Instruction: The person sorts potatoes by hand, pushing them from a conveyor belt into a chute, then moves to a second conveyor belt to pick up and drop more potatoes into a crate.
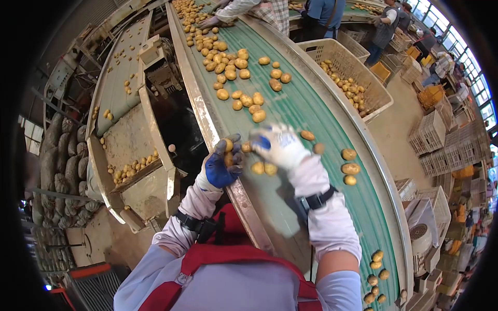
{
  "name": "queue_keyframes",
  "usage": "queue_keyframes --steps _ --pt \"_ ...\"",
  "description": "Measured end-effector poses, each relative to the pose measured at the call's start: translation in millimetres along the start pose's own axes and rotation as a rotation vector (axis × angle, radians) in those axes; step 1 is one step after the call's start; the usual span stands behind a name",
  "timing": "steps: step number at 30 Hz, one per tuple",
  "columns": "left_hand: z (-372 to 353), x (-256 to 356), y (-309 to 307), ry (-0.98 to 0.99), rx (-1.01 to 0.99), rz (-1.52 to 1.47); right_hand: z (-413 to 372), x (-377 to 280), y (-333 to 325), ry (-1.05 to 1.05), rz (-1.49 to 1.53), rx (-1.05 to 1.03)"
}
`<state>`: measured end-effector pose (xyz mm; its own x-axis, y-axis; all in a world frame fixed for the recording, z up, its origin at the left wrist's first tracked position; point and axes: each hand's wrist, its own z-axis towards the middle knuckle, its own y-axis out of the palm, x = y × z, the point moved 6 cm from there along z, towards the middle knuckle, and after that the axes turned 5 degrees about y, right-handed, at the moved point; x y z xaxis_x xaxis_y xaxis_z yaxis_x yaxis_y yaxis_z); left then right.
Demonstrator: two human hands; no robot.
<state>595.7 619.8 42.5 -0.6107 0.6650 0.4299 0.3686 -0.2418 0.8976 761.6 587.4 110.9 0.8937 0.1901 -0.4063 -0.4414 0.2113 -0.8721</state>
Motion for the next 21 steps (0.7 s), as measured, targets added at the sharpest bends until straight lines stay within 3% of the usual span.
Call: queue_keyframes --steps 2,3,5,6,8,9,10,12,13,15,16,18,19,21 --pt "3.6 -5.6 -8.1 -0.020 -0.047 -0.059 39.7 14.7 1.2 0.228 0.019 -0.175" --pt "1.7 -6.5 -4.5 -0.019 -0.047 -0.058 54.0 13.7 9.0 0.227 0.020 -0.175" --pt "-1.8 -4.8 2.8 0.013 0.008 -0.040 70.7 27.8 39.6 0.413 -0.251 -0.256" --pt "-2.8 -1.5 11.6 0.014 0.011 -0.035 71.4 27.7 51.5 0.412 -0.246 -0.255" --pt "-2.0 4.7 17.7 0.040 0.156 0.281 58.7 28.0 63.8 0.435 -0.410 -0.173" --pt "5.5 17.4 17.0 0.078 0.138 0.505 50.3 24.8 63.1 0.423 -0.416 -0.169" --pt "15.3 24.1 15.7 0.073 0.140 0.496 37.5 23.3 60.8 0.426 -0.421 -0.178" --pt "37.9 46.6 29.2 0.282 -0.002 0.997 9.7 16.3 45.2 0.435 -0.408 -0.171" --pt "48.6 48.5 32.5 0.289 -0.008 0.985 -7.3 17.5 41.3 0.439 -0.416 -0.139" --pt "69.8 46.1 33.7 0.292 0.178 1.823 -35.6 17.6 31.4 0.461 -0.379 -0.114" --pt "79.4 40.0 36.9 0.287 0.106 1.963 -41.9 17.6 27.0 0.488 -0.323 -0.094" --pt "85.3 17.5 35.2 0.067 0.003 2.119 -46.5 14.1 22.1 0.496 -0.350 -0.074" --pt "85.8 13.8 35.4 0.077 0.001 2.117 -47.8 18.8 22.2 0.572 -0.344 -0.115" --pt "70.6 0.6 48.3 -0.068 -0.276 2.219 -48.0 25.2 20.5 0.701 -0.293 -0.198"
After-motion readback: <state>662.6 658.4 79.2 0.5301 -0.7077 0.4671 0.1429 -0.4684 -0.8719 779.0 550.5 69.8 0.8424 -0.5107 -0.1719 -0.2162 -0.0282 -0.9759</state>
